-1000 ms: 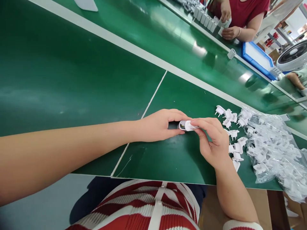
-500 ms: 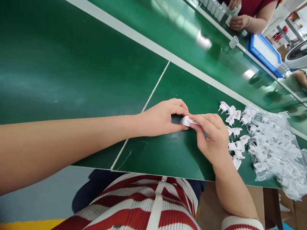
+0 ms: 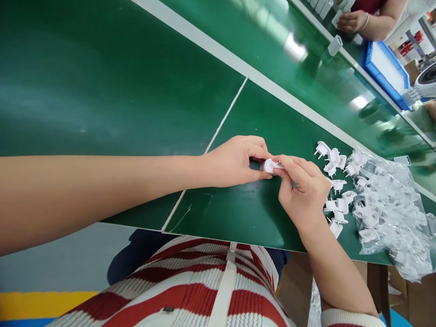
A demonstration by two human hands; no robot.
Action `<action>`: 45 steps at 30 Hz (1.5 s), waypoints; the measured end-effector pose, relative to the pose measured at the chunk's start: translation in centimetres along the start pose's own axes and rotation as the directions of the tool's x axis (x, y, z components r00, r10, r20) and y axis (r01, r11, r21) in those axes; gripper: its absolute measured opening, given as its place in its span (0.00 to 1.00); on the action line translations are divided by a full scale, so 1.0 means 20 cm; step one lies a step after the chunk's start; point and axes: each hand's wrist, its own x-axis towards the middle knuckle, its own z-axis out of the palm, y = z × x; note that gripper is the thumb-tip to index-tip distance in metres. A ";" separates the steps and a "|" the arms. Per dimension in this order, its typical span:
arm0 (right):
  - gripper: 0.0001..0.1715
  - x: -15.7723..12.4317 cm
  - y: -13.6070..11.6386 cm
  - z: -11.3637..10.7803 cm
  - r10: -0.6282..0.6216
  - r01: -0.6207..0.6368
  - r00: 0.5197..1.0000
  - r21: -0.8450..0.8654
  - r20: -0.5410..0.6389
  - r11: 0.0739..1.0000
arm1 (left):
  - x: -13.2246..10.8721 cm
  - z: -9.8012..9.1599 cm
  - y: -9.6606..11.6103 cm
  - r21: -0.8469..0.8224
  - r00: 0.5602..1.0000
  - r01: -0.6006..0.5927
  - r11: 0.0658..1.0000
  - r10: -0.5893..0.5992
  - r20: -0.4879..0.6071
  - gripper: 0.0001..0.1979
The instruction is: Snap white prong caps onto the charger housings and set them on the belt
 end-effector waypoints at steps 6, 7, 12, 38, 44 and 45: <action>0.12 -0.05 -0.02 0.06 0.048 -0.052 0.993 -0.028 -0.111 0.998 | -0.01 0.01 -0.01 0.018 1.000 -0.024 1.000 0.024 -0.019 0.05; 0.12 -0.05 -0.01 0.06 0.056 -0.058 0.993 -0.018 -0.103 0.998 | -0.01 0.01 -0.01 0.017 0.999 -0.036 0.999 0.037 -0.018 0.05; 0.12 0.00 0.03 -0.04 0.141 -0.163 0.982 0.186 0.126 0.969 | 0.00 0.01 -0.02 0.013 0.999 -0.045 0.999 0.045 0.004 0.03; 0.30 -0.14 0.07 0.14 0.324 -0.284 0.946 0.490 0.002 0.825 | 0.00 0.02 -0.03 0.022 0.999 -0.050 0.999 0.050 -0.002 0.09; 0.28 -0.11 0.06 0.09 0.270 -0.241 0.963 0.409 -0.014 0.880 | -0.02 0.01 -0.05 0.021 0.998 -0.060 0.998 0.060 0.006 0.13; 0.24 -0.11 0.07 0.08 0.242 -0.217 0.970 0.422 -0.005 0.880 | -0.02 0.01 -0.05 0.025 0.998 -0.058 0.998 0.058 0.003 0.13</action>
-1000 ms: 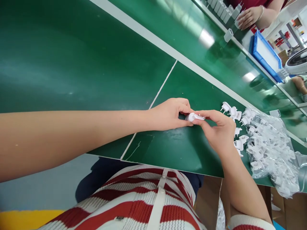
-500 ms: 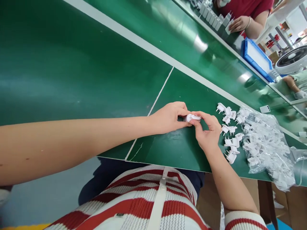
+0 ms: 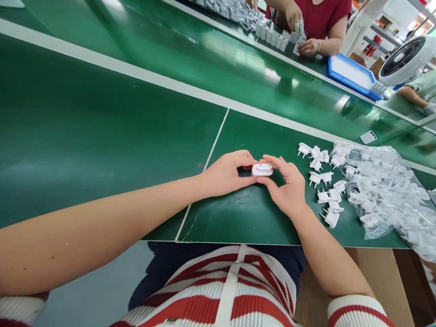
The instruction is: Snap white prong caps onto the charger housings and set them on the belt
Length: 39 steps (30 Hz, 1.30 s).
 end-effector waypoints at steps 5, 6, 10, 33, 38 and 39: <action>0.09 0.03 0.01 -0.02 -0.111 0.111 0.993 0.000 -0.048 0.994 | 0.00 0.00 0.01 -0.003 0.999 -0.040 0.999 0.040 0.010 0.10; 0.09 0.03 0.01 -0.02 -0.127 0.127 0.988 -0.013 -0.084 0.992 | 0.00 0.00 0.01 -0.003 0.999 -0.043 0.999 0.043 0.009 0.10; 0.12 0.03 -0.02 -0.02 -0.190 0.176 0.951 -0.078 -0.246 0.981 | 0.01 0.00 0.02 -0.004 1.000 -0.024 1.000 0.024 -0.001 0.09; 0.05 0.01 0.00 0.00 -0.093 0.080 0.990 -0.121 -0.107 0.989 | 0.00 0.00 0.03 0.045 0.998 -0.051 0.998 0.052 -0.024 0.09; 0.04 0.03 0.00 0.01 -0.176 0.158 0.977 -0.150 -0.116 0.976 | -0.01 -0.01 0.04 0.064 1.000 -0.024 0.998 0.025 -0.012 0.09; 0.04 0.03 0.00 0.01 -0.189 0.169 0.975 -0.162 -0.115 0.972 | -0.01 -0.01 0.04 0.068 1.000 -0.020 0.997 0.020 -0.008 0.09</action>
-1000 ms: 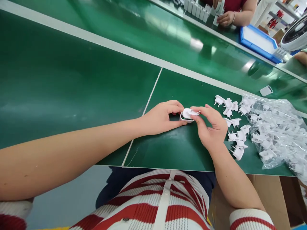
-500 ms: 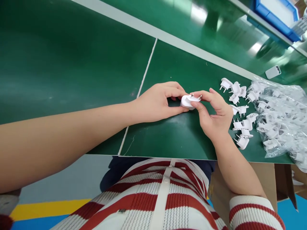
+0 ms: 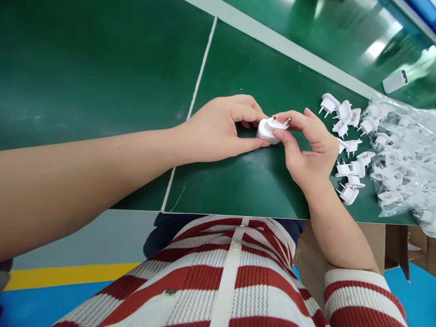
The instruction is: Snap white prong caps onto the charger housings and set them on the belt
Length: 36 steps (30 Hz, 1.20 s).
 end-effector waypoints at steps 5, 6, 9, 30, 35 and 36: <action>0.04 -0.01 0.00 -0.01 0.009 -0.005 1.000 -0.149 0.029 0.989 | 0.00 -0.01 0.01 0.002 1.000 0.021 1.000 -0.021 0.008 0.07; 0.04 -0.01 0.00 -0.01 0.008 -0.003 0.999 -0.157 0.032 0.988 | 0.00 -0.01 0.01 -0.002 1.000 0.020 1.000 -0.020 0.005 0.07; 0.04 -0.01 0.00 -0.02 0.003 0.007 0.998 -0.173 0.058 0.985 | 0.00 0.00 0.00 -0.010 1.000 0.016 1.000 -0.016 -0.015 0.06; 0.09 -0.01 0.04 -0.01 -0.001 0.005 1.000 -0.220 0.014 0.976 | 0.02 0.06 -0.03 -0.056 0.995 -0.020 0.998 0.015 -0.095 0.19; 0.12 -0.05 0.05 0.00 0.031 -0.030 1.000 -0.230 -0.001 0.973 | -0.01 0.05 -0.03 -0.005 0.988 -0.115 0.993 0.114 -0.104 0.20; 0.15 -0.06 0.06 0.00 0.043 -0.041 0.999 -0.191 0.009 0.981 | -0.02 0.04 -0.03 0.036 0.982 -0.144 0.989 0.148 -0.120 0.17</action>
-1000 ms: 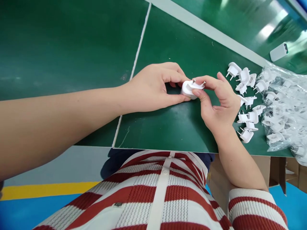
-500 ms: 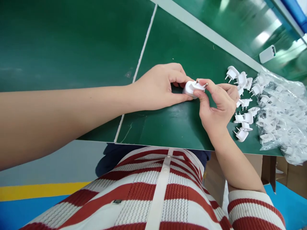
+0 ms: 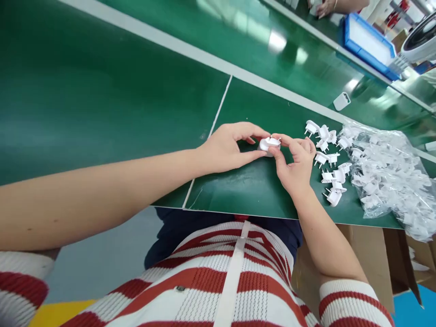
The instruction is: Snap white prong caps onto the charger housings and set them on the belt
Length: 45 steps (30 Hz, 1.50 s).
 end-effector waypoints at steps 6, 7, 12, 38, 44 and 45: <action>0.20 -0.02 0.00 -0.01 -0.029 0.028 0.999 0.039 0.037 0.999 | -0.02 -0.04 -0.02 0.368 0.977 -0.213 0.905 0.189 0.101 0.16; 0.18 -0.02 0.00 -0.01 -0.041 0.041 0.998 0.005 0.037 0.999 | -0.02 -0.04 -0.02 0.397 0.975 -0.221 0.891 0.186 0.123 0.17; 0.15 -0.03 -0.03 0.00 0.021 -0.021 0.998 -0.003 0.064 1.000 | -0.02 -0.02 0.01 0.306 0.996 -0.092 0.948 0.082 0.045 0.16; 0.27 0.03 0.17 0.11 0.337 -0.333 0.941 -0.107 0.021 0.937 | 0.99 -0.28 -0.60 0.326 0.899 0.276 0.904 -0.123 -0.421 0.31; 0.28 0.04 0.13 0.10 0.317 -0.310 0.945 0.087 -0.084 0.947 | 1.16 0.21 -0.40 0.383 0.961 0.231 0.894 -0.147 -0.236 0.51; 0.28 0.05 0.13 0.09 0.351 -0.324 0.926 0.190 -0.136 0.927 | 1.20 0.28 -0.40 0.346 0.946 0.310 0.886 -0.250 -0.206 0.53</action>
